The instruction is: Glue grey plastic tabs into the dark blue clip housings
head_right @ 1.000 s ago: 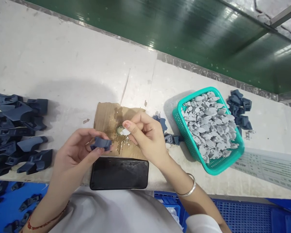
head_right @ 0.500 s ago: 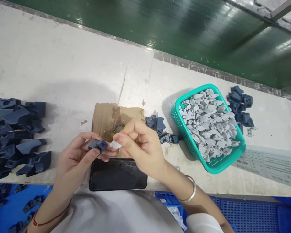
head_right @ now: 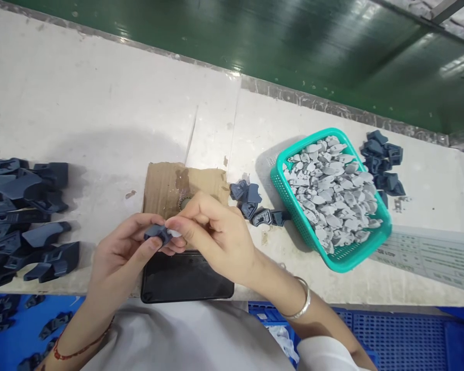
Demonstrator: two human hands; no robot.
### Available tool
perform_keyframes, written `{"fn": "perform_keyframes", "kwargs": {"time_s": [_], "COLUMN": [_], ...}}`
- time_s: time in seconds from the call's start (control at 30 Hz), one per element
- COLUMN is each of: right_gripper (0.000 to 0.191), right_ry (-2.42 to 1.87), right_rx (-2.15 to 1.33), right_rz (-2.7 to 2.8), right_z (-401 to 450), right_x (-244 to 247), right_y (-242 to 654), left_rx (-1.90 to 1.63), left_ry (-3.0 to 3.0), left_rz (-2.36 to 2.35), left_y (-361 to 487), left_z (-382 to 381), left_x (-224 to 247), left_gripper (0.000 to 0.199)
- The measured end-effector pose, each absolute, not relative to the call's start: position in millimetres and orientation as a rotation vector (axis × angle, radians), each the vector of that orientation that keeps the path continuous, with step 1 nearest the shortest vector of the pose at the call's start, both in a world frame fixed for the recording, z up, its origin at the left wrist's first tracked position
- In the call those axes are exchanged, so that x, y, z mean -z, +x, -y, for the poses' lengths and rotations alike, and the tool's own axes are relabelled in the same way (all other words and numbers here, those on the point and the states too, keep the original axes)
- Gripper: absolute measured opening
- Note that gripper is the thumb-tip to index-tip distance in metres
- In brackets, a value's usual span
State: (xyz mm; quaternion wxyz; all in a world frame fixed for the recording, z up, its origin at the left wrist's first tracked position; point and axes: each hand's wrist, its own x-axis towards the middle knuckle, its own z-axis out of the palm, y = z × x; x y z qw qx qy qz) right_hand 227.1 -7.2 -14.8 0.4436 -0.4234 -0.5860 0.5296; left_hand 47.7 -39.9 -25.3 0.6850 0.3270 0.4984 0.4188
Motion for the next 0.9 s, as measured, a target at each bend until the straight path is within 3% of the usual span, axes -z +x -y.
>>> {"fn": "perform_keyframes", "kwargs": {"time_s": [0.23, 0.9], "right_gripper": [0.021, 0.025], "right_ry": [-1.057, -0.977], "right_rx": [-1.140, -1.125], "right_rz": [1.703, 1.740], "right_z": [4, 4], "right_x": [14, 16], "right_y": [231, 222], "left_rx": [-0.880, -0.987], "left_ry": [0.821, 0.888], "left_rz": [-1.121, -1.081], "left_y": [43, 42], "left_z": [39, 45], "left_x": [31, 41], "left_gripper": [0.018, 0.008]}}
